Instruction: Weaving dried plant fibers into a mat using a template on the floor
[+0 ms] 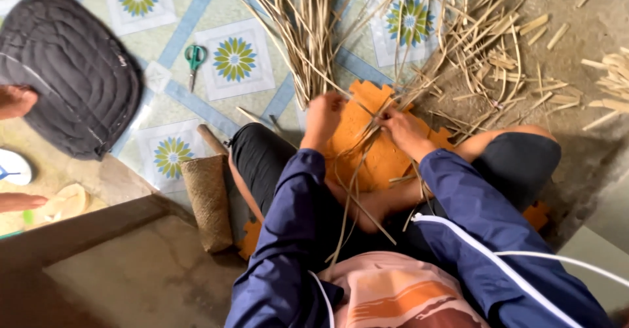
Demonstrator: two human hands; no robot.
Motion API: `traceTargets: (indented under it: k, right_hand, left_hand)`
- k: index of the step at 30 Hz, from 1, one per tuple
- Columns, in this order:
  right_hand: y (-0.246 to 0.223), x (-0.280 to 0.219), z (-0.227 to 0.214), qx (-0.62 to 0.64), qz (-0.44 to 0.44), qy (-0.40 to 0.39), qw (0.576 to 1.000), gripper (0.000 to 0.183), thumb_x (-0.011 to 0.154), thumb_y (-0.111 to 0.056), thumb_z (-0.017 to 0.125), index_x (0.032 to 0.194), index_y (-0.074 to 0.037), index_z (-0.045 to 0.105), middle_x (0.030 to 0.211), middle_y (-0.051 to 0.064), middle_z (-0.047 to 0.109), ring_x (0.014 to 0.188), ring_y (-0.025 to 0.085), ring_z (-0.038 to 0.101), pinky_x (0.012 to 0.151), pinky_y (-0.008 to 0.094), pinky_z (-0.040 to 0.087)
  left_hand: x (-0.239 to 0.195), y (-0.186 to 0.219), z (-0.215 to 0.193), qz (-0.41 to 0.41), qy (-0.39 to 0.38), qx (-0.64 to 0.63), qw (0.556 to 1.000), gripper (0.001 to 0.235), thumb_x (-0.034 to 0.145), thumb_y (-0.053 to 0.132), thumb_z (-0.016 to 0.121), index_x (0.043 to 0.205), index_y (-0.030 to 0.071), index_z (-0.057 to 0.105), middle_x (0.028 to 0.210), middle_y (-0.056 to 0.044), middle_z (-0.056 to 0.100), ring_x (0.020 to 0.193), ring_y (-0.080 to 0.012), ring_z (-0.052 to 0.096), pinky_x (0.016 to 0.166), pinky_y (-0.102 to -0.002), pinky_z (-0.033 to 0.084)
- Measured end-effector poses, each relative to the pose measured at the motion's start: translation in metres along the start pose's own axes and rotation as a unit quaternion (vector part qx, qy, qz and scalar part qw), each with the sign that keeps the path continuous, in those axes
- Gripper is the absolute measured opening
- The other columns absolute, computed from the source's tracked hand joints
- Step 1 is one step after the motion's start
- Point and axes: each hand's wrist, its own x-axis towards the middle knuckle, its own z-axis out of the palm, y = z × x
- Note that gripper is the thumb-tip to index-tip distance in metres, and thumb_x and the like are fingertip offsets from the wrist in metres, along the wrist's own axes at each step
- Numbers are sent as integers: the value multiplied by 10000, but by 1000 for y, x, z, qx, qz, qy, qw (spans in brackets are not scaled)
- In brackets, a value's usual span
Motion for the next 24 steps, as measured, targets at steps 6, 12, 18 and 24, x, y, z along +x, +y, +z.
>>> traceTargets:
  k: [6,12,18,24]
  right_hand:
    - [40,9,33,-175,-77,51,980,238,993,-276,573,936,-248,802,1081,-19,708,952,296,735,809,397,623]
    - [46,10,43,-231,-53,75,969,197,951,-297,608,967,-343,799,1093,-116,679,971,201,740,813,319,614]
    - [62,13,51,-205,-70,68,974,161,876,-296,690,976,-349,803,1086,-146,674,995,182,737,821,311,620]
    - [70,15,53,-182,-63,58,979,182,942,-261,636,971,-305,810,1114,-69,686,1025,261,728,831,368,616]
  left_hand:
    - [17,-72,-47,-28,100,53,993,274,781,146,722,1054,171,732,861,-139,693,904,-439,716,847,-554,577]
    - [23,-85,-20,-105,101,4,989,249,792,257,752,1041,248,729,784,-59,750,876,-317,752,826,-458,591]
    - [-9,-19,-58,-198,74,94,973,1068,733,685,807,1474,104,303,1224,-217,484,1215,-471,520,992,-586,505]
    - [28,-7,-20,-167,129,195,958,1317,611,679,881,1504,-82,282,1199,-236,470,1159,-463,538,870,-560,545]
